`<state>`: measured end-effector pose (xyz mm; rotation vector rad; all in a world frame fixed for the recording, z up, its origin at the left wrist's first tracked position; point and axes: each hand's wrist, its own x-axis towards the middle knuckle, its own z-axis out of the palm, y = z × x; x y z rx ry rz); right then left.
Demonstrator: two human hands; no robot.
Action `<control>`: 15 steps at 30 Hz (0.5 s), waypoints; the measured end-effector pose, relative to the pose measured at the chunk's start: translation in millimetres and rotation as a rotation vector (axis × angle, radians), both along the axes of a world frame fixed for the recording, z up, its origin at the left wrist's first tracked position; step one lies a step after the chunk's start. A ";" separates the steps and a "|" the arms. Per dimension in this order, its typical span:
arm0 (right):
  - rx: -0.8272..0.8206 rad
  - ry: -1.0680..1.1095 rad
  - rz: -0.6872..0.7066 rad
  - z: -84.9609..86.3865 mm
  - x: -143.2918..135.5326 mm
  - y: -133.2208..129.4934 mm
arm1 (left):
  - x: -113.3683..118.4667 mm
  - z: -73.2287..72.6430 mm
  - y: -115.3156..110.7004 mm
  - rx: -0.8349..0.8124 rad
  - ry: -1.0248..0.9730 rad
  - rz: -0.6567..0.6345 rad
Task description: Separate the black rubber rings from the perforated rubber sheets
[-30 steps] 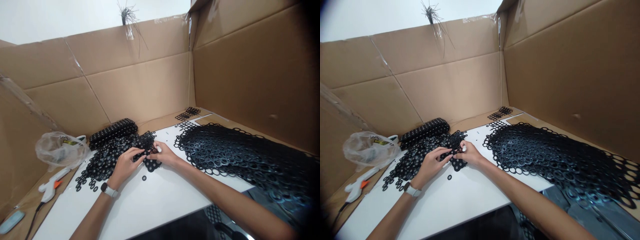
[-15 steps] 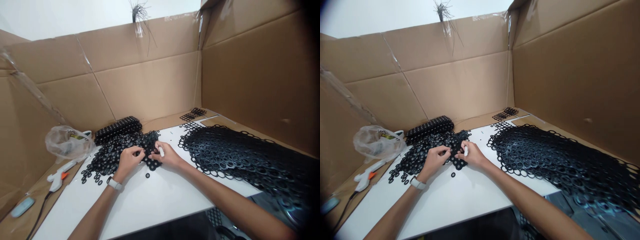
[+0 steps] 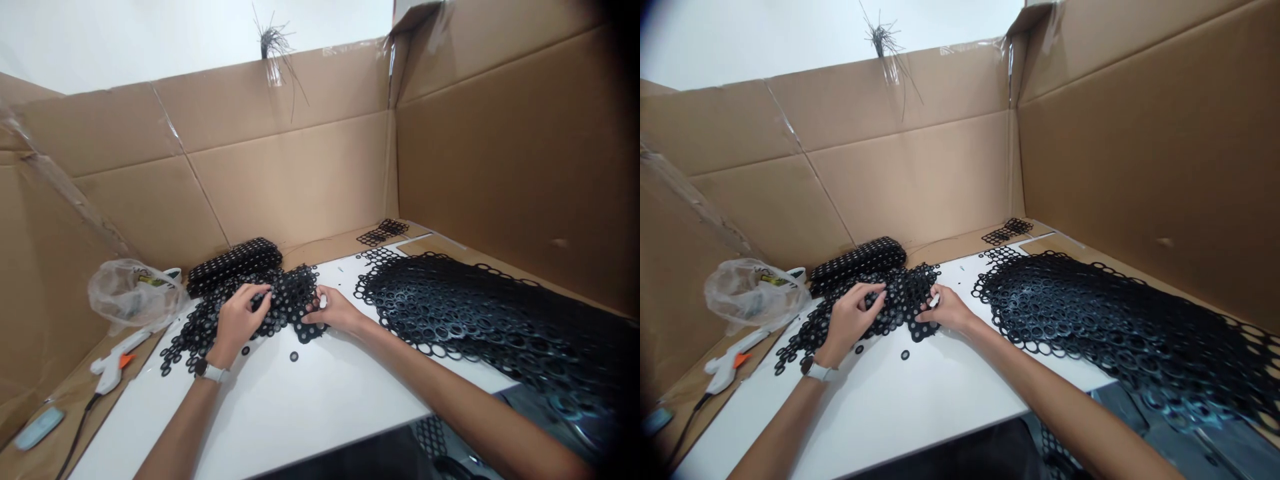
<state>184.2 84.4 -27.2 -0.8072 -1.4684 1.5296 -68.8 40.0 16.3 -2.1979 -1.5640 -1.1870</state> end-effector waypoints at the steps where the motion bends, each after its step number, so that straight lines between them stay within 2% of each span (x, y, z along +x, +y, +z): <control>1: -0.021 0.028 -0.012 3.0 -0.3 -1.5 | 8.3 -1.2 -2.5 -0.034 0.009 -0.079; 3: -0.044 0.077 -0.035 8.6 -0.3 -4.4 | 20.8 -4.5 -6.7 -0.107 0.040 -0.193; 5: -0.050 0.134 -0.032 12.7 0.2 -6.8 | 27.3 -8.2 -9.2 -0.154 0.059 -0.235; 8: -0.045 0.190 0.005 14.3 0.7 -8.0 | 28.9 -12.4 -10.0 -0.176 0.057 -0.237; 15: 0.039 0.149 0.048 10.2 1.2 -6.5 | 26.7 -12.9 -8.6 -0.177 0.073 -0.205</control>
